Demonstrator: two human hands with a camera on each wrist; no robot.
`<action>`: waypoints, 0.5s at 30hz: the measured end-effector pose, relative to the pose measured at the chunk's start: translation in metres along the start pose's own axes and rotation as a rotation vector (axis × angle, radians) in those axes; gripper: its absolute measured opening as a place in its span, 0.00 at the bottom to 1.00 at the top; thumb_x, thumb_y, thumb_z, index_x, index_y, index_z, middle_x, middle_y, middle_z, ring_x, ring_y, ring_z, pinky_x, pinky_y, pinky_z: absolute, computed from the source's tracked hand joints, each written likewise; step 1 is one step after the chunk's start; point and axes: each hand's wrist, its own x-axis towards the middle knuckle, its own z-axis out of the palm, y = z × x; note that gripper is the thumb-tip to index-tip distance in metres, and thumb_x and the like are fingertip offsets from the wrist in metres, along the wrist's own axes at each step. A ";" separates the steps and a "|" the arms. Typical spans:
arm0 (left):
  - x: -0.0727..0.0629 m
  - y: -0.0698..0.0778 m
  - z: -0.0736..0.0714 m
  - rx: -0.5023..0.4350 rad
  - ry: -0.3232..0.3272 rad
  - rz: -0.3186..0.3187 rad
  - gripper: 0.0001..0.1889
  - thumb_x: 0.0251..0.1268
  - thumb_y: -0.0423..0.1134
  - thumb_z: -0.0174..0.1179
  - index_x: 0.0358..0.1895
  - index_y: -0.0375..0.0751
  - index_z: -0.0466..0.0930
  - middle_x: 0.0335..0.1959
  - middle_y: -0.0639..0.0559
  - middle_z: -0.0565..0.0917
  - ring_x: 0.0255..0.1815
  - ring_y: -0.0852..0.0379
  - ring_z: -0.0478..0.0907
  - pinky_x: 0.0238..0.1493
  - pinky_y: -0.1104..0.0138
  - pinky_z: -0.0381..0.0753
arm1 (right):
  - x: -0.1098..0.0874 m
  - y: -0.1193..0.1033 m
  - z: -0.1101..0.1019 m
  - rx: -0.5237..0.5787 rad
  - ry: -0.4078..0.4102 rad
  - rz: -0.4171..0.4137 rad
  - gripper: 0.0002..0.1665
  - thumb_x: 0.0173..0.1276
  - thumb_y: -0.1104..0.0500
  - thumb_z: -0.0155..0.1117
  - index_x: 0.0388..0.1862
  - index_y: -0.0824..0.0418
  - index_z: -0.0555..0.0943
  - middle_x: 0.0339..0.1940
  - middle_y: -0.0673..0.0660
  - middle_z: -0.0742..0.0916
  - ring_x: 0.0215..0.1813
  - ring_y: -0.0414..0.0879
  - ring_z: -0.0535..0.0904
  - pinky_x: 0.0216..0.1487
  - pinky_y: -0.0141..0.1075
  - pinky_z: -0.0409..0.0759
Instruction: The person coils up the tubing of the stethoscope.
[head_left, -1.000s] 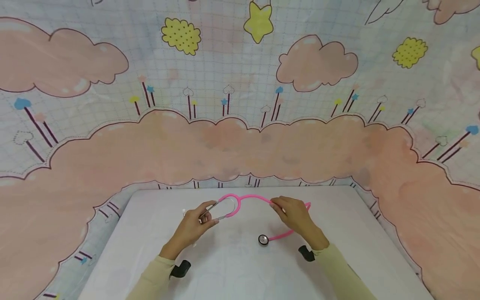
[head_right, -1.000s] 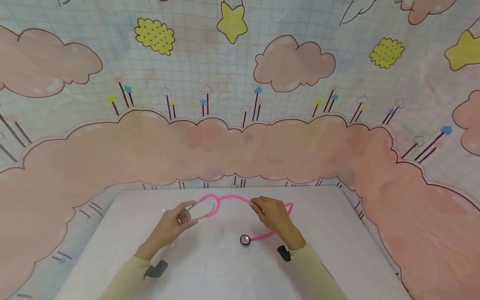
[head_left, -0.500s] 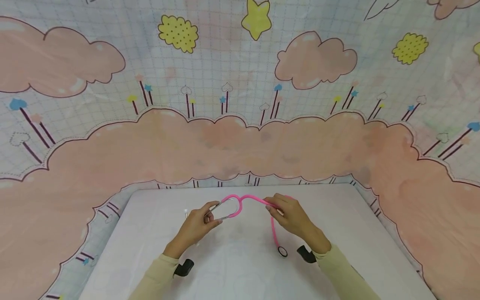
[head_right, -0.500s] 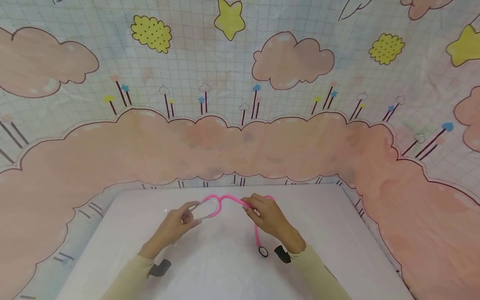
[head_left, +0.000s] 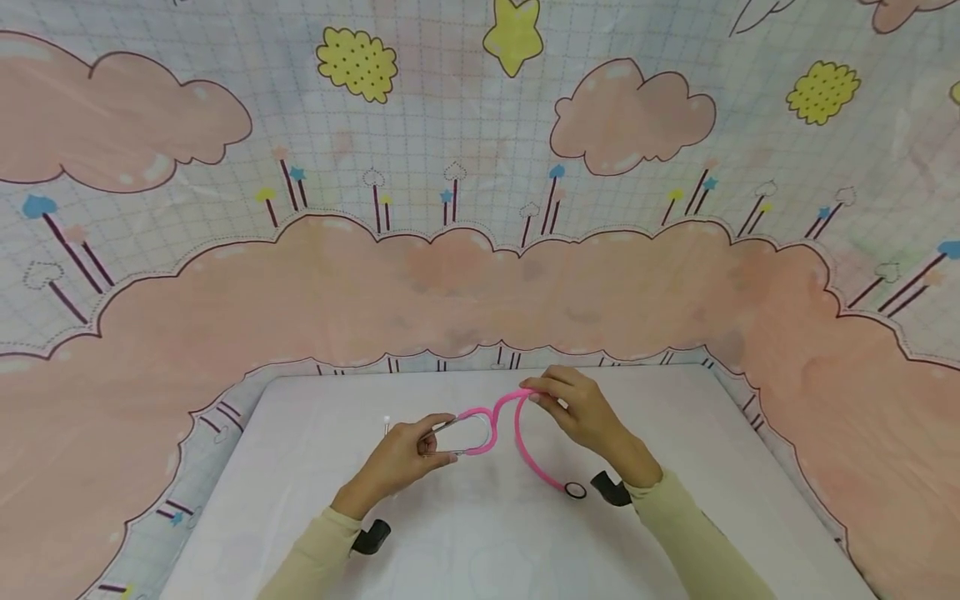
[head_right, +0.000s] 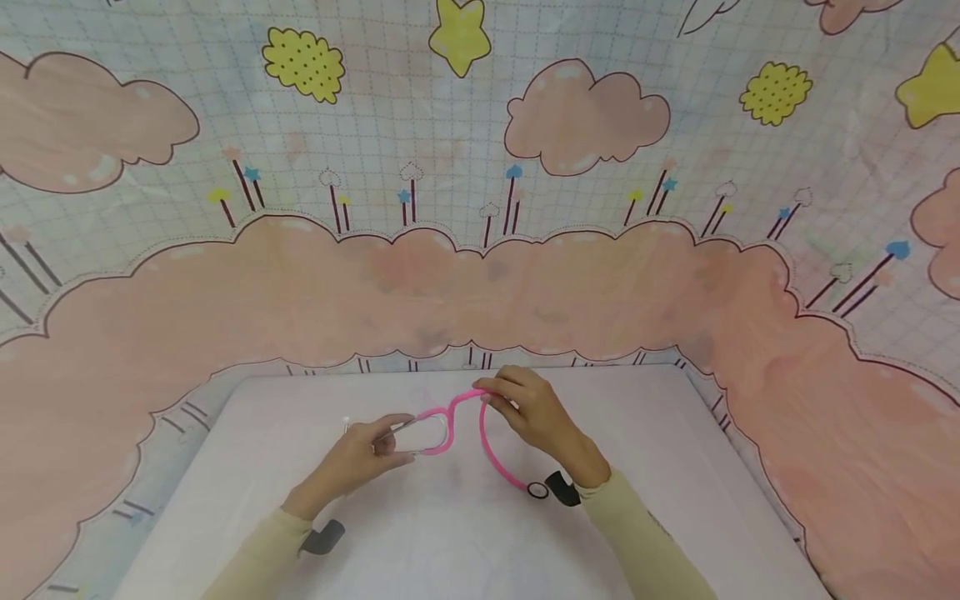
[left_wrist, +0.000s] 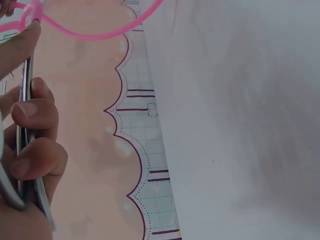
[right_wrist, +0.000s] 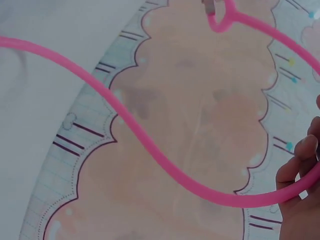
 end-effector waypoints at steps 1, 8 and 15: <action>0.000 0.001 0.001 0.007 -0.005 0.018 0.27 0.54 0.47 0.74 0.59 0.51 0.78 0.21 0.64 0.71 0.21 0.70 0.63 0.25 0.74 0.66 | 0.002 0.001 0.000 0.006 0.004 0.003 0.19 0.74 0.49 0.56 0.46 0.61 0.86 0.32 0.51 0.83 0.33 0.39 0.74 0.35 0.24 0.73; -0.002 0.014 0.004 0.021 -0.053 0.108 0.27 0.55 0.51 0.72 0.58 0.51 0.78 0.21 0.66 0.71 0.22 0.71 0.63 0.26 0.75 0.67 | 0.012 0.004 0.004 0.034 0.037 0.014 0.12 0.70 0.56 0.63 0.47 0.61 0.85 0.29 0.50 0.80 0.29 0.37 0.71 0.30 0.25 0.71; -0.003 0.026 0.006 0.034 -0.041 0.179 0.27 0.55 0.50 0.72 0.57 0.48 0.79 0.22 0.66 0.71 0.22 0.72 0.63 0.27 0.76 0.68 | 0.017 0.003 0.013 0.039 0.048 0.029 0.20 0.74 0.48 0.55 0.47 0.61 0.85 0.27 0.50 0.78 0.27 0.37 0.69 0.28 0.26 0.71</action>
